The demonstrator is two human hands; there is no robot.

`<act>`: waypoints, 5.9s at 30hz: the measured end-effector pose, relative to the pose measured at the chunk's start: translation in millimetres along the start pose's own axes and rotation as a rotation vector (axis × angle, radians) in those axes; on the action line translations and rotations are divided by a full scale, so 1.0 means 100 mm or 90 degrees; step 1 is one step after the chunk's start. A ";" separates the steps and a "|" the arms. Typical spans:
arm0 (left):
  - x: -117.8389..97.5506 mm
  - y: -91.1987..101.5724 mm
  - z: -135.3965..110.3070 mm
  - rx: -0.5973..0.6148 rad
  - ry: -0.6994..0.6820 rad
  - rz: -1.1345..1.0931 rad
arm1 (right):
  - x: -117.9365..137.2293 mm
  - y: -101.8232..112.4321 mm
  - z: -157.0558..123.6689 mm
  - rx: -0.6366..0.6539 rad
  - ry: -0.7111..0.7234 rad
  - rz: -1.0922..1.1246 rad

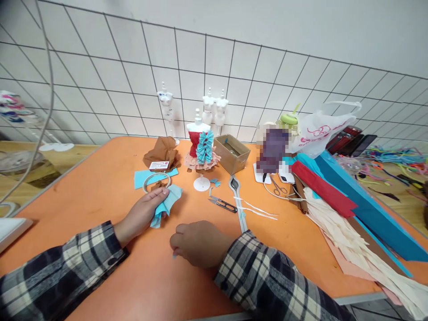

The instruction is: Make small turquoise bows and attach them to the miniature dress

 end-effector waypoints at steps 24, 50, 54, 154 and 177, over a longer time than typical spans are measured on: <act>-0.03 -0.07 -0.01 0.055 -0.017 -0.062 | -1.42 0.89 -0.64 -0.206 -0.500 -0.057; -0.19 -0.27 -0.14 0.066 -0.052 0.098 | -1.41 0.91 -0.77 -0.166 -0.619 -0.145; -0.20 -0.25 -0.13 0.060 -0.061 0.092 | -1.33 0.89 -0.77 -0.094 -0.479 -0.030; -0.16 -0.65 0.16 0.165 -0.432 0.755 | -1.47 0.84 -0.60 -0.356 -0.380 0.138; -0.50 -0.50 -0.04 0.018 -0.338 0.457 | -0.88 0.59 -0.29 -0.514 -0.279 0.460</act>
Point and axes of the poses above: each hand's wrist, its own z-axis towards the middle knuckle, its own y-axis out of the back of the hand, x = y × z, the point moved 9 cm from there along z, towards the middle knuckle, and after that the axes turned 7 degrees about z, right-handed, at the moved point
